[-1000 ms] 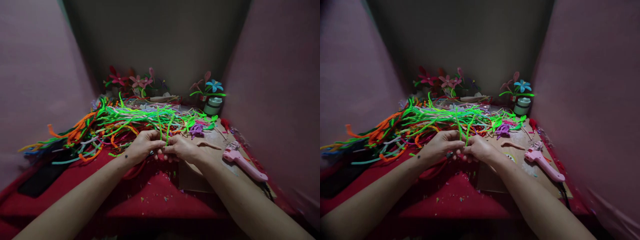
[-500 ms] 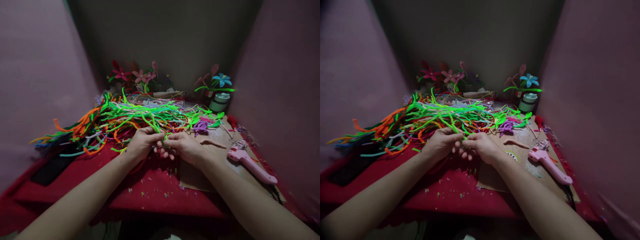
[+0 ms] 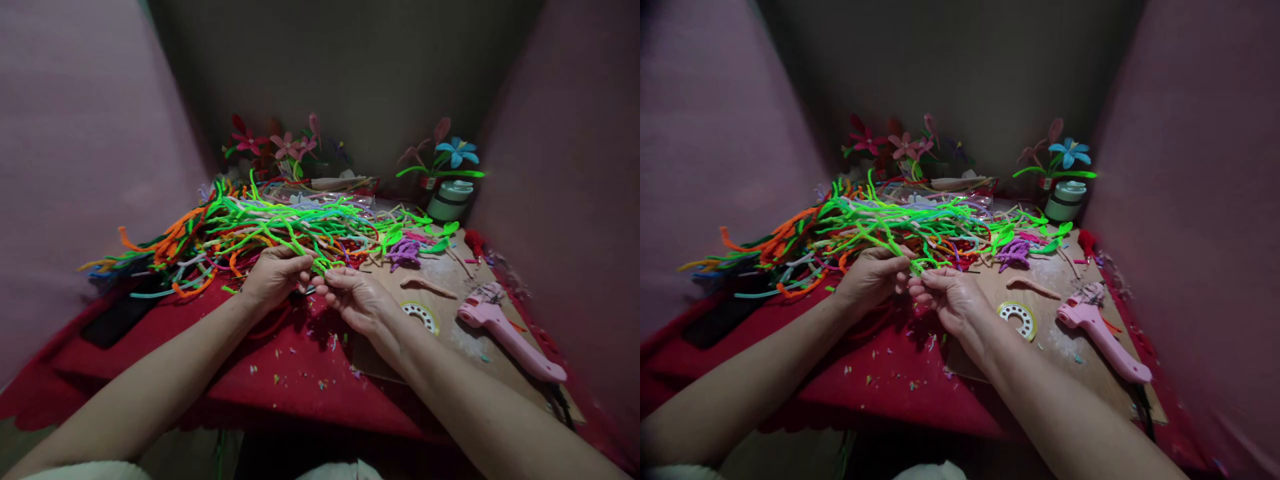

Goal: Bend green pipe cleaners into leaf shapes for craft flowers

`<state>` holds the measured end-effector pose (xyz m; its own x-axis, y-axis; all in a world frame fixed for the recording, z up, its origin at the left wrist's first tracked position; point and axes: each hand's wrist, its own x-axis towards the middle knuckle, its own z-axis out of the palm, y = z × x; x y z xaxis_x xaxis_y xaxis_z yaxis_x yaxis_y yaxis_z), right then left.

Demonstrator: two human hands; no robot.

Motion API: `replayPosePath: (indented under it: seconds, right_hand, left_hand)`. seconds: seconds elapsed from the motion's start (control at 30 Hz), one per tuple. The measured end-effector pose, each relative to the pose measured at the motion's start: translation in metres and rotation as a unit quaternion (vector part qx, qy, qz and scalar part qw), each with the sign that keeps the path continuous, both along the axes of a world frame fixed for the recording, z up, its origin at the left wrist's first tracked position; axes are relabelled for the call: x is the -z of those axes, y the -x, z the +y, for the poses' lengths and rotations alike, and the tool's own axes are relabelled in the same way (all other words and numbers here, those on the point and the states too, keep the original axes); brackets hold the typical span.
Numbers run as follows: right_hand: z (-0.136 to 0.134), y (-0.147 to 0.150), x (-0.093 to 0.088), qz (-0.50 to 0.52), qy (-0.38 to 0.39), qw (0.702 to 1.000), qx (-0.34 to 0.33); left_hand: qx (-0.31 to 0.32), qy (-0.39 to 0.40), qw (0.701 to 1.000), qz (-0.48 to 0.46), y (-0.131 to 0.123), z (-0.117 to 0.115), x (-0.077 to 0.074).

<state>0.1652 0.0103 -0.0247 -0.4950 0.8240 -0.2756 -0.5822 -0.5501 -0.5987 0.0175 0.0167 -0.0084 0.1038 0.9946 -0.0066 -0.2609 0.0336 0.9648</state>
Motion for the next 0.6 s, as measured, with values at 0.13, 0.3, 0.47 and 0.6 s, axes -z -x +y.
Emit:
replayPosePath:
  seconds: [0.13,0.3,0.47,0.6]
  right_hand:
    - [-0.003,0.002,0.0,-0.026,-0.017,1.0,-0.004]
    - [-0.007,0.005,-0.002,-0.04,-0.038,0.999,-0.003]
    - [-0.012,0.007,0.0,-0.069,-0.082,0.994,0.026]
    - [-0.017,0.01,0.002,-0.26,-0.247,0.931,0.069]
  left_hand:
    - [0.004,0.0,1.0,-0.002,0.001,-0.002,0.001]
    - [0.012,-0.024,0.999,0.035,0.009,-0.004,0.003]
    - [-0.01,-0.029,0.998,0.063,0.018,-0.002,-0.001]
    - [0.0,-0.01,0.998,0.061,0.019,-0.004,-0.005]
